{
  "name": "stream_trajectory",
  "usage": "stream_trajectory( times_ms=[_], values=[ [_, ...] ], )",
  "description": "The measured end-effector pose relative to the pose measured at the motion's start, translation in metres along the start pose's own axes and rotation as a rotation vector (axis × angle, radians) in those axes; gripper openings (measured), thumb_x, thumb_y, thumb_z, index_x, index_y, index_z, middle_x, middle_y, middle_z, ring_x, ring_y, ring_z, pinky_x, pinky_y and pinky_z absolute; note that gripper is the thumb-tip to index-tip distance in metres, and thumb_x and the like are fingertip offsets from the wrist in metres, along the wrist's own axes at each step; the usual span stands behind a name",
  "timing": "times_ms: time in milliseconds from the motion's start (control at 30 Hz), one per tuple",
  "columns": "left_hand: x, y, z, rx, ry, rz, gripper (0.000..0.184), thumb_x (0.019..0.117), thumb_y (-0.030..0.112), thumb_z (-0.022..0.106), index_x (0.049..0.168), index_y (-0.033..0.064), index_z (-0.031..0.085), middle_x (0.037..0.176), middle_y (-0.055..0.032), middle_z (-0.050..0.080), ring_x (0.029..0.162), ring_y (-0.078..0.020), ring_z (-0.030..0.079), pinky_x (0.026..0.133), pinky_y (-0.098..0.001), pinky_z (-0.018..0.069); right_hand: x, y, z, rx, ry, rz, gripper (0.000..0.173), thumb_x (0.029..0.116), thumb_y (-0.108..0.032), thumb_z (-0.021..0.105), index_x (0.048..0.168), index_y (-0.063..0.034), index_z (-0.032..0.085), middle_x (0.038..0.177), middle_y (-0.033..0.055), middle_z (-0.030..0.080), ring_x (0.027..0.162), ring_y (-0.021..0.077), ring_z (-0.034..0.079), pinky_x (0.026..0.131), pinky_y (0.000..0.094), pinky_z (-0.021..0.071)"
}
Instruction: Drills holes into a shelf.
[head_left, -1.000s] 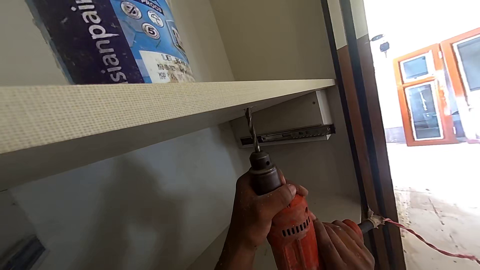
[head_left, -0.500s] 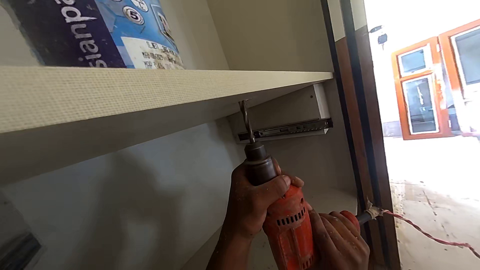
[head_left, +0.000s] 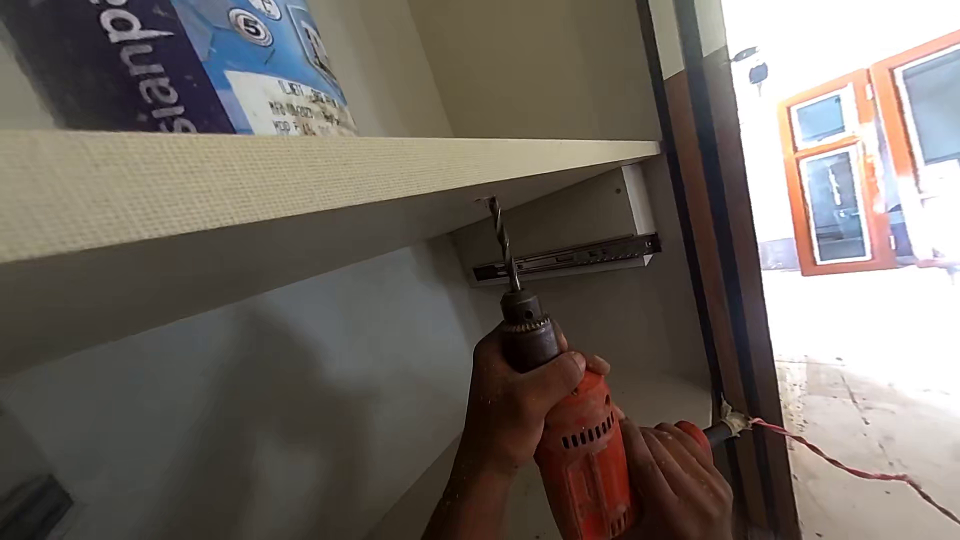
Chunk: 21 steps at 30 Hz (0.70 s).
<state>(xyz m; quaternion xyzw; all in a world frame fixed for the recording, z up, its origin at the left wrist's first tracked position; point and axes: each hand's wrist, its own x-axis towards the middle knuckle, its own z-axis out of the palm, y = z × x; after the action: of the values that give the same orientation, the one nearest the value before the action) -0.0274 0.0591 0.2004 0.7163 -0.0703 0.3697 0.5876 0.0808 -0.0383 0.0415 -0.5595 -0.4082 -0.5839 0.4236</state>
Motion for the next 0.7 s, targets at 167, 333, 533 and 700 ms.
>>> stream_trajectory(
  times_ms=[167,333,533,700],
  values=[
    [0.004,0.005,0.002,-0.009,0.004,0.007,0.02,0.0827,0.012,0.068,0.097,0.0003,0.06,0.085,-0.0258,0.072,0.077,-0.0329,0.075,0.068,-0.0412,0.0626,0.006,0.001,-0.004,-0.016,0.004,-0.006,0.061,0.0891,-0.05,0.058,0.137,-0.0111,0.058,0.086,0.004,0.07,0.077,0.0191,0.064,0.08,0.0329,0.0507],
    [0.006,0.005,0.002,-0.027,-0.007,0.017,0.018,0.0826,0.011,0.067,0.096,0.0007,0.061,0.085,-0.0256,0.072,0.077,-0.0327,0.075,0.068,-0.0416,0.0629,0.008,0.004,-0.003,-0.025,0.014,-0.019,0.062,0.0902,-0.051,0.057,0.137,-0.0104,0.059,0.082,0.0036,0.069,0.075,0.0196,0.062,0.079,0.0333,0.0504],
    [0.008,0.005,0.001,-0.01,-0.012,0.026,0.018,0.0837,0.011,0.066,0.097,0.0017,0.061,0.086,-0.0246,0.072,0.077,-0.0313,0.075,0.067,-0.04,0.0628,0.008,0.004,-0.001,-0.036,0.02,-0.024,0.062,0.0885,-0.049,0.057,0.137,-0.0105,0.058,0.082,0.0038,0.068,0.075,0.0196,0.063,0.079,0.0338,0.0505],
    [0.002,-0.006,-0.001,0.016,-0.023,0.039,0.017,0.0846,0.011,0.066,0.097,0.0005,0.061,0.086,-0.0236,0.073,0.078,-0.0309,0.075,0.069,-0.0411,0.0628,-0.005,0.005,0.009,0.01,0.034,-0.012,0.062,0.0888,-0.05,0.057,0.138,-0.0112,0.056,0.091,0.0054,0.071,0.078,0.0196,0.065,0.079,0.0338,0.0522]
  ],
)
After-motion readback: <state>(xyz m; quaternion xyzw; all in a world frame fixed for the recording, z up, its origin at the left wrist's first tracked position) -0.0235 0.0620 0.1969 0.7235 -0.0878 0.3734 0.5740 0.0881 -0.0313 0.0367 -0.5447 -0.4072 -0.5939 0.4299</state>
